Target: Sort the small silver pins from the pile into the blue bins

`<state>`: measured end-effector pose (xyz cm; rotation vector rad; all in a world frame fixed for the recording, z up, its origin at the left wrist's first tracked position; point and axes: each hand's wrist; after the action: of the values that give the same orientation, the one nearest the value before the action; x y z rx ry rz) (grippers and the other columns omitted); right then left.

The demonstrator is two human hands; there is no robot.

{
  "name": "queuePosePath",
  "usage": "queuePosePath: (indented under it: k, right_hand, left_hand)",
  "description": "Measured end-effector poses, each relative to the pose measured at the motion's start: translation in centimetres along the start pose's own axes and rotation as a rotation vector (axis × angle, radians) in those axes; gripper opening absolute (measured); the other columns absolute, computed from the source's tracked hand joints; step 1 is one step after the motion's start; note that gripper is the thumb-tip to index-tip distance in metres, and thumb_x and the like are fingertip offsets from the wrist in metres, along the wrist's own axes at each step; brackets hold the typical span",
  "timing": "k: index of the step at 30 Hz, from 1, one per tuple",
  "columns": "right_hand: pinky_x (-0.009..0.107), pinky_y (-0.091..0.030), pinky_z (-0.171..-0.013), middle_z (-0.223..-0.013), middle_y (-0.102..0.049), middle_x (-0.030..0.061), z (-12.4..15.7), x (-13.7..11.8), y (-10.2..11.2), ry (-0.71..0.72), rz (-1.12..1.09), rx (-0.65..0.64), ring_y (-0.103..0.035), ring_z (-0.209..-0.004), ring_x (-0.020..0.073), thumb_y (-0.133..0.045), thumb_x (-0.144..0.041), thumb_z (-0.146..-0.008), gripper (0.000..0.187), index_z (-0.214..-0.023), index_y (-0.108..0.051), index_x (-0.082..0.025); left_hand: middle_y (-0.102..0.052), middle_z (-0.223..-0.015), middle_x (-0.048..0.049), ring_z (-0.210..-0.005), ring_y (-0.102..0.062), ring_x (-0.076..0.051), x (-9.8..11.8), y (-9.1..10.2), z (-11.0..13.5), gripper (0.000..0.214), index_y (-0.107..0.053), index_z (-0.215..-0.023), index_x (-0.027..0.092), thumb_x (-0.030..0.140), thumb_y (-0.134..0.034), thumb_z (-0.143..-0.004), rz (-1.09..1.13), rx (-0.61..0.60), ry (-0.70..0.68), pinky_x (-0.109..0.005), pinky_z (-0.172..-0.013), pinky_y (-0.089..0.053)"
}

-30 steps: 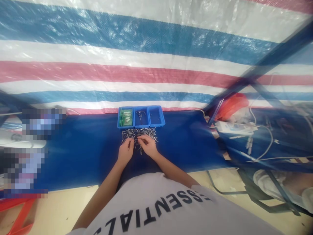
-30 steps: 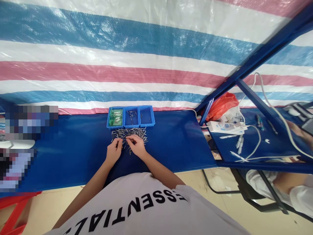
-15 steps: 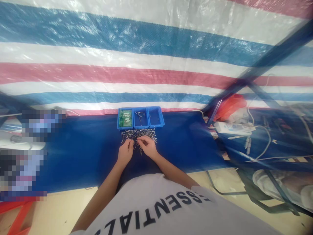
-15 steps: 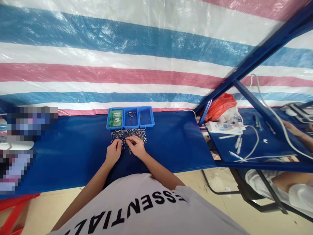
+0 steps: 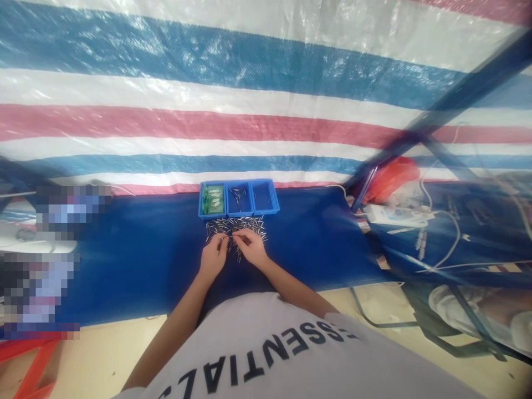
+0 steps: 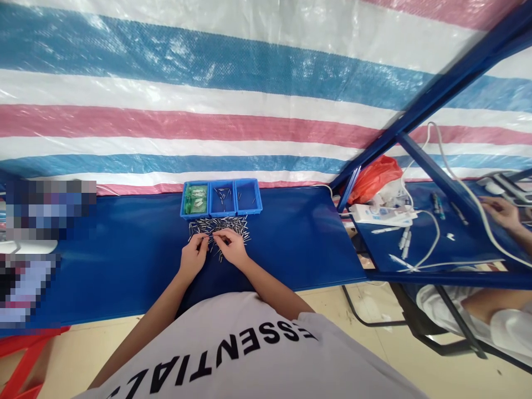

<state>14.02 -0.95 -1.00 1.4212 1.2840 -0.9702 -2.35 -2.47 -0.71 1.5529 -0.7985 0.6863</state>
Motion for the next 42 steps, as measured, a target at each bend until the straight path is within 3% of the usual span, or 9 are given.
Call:
queuePosePath:
  k: [9,16,22,33,42]
  right_hand:
    - [0.025,-0.052,-0.064,-0.093,-0.07,0.0052,-0.01,-0.12,0.16,0.011,0.004,-0.005,-0.064,-0.076,0.0146,-0.063,-0.034,-0.089,0.018,-0.097,-0.075,-0.022]
    - [0.026,-0.053,-0.062,-0.092,-0.07,0.0057,-0.04,-0.17,0.11,0.009,-0.006,0.005,-0.065,-0.074,0.0147,-0.063,-0.034,-0.089,0.018,-0.096,-0.074,-0.022]
    - [0.026,-0.053,-0.062,-0.094,-0.07,0.0059,-0.09,0.14,0.16,0.011,0.026,-0.007,-0.064,-0.072,0.0142,-0.062,-0.035,-0.09,0.019,-0.098,-0.074,-0.021]
    - [0.026,-0.052,-0.061,-0.092,-0.07,0.0058,-0.1,0.0,0.21,0.032,0.036,-0.012,-0.062,-0.07,0.0137,-0.063,-0.034,-0.089,0.019,-0.097,-0.074,-0.021]
    - [0.027,-0.053,-0.062,-0.091,-0.07,0.0058,-0.22,-0.5,0.23,0.016,0.011,-0.008,-0.064,-0.071,0.015,-0.063,-0.035,-0.089,0.018,-0.094,-0.075,-0.022]
  left_hand:
    - [-0.067,-0.074,0.0001,-0.07,-0.064,-0.014,0.26,0.25,-0.06,0.029,-0.062,-0.097,0.021,0.044,-0.044,-0.097,-0.034,-0.021,-0.014,-0.026,-0.071,-0.047]
    - [-0.065,-0.069,0.002,-0.063,-0.061,-0.013,0.1,0.02,0.02,0.03,-0.061,-0.111,0.021,0.043,-0.052,-0.093,-0.014,0.043,-0.024,-0.024,-0.066,-0.047]
    - [-0.068,-0.077,0.0001,-0.068,-0.064,-0.012,0.06,0.02,-0.09,0.026,-0.063,-0.106,0.021,0.041,-0.05,-0.094,-0.01,0.046,-0.036,-0.024,-0.07,-0.048]
    - [-0.065,-0.07,0.0016,-0.063,-0.062,-0.013,0.39,0.29,-0.13,0.028,-0.063,-0.097,0.022,0.043,-0.046,-0.096,0.016,-0.006,-0.02,-0.024,-0.067,-0.046]
    - [-0.063,-0.067,0.0031,-0.058,-0.058,-0.012,0.42,-0.04,-0.16,0.029,-0.063,-0.108,0.023,0.045,-0.055,-0.09,0.053,0.069,0.031,-0.024,-0.063,-0.046]
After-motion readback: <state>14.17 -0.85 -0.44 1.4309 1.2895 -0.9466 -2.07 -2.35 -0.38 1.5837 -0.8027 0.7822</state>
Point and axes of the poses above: each hand's wrist, its own z-axis away from the middle knuckle, its own y-axis out of the back of the hand, x = y × z
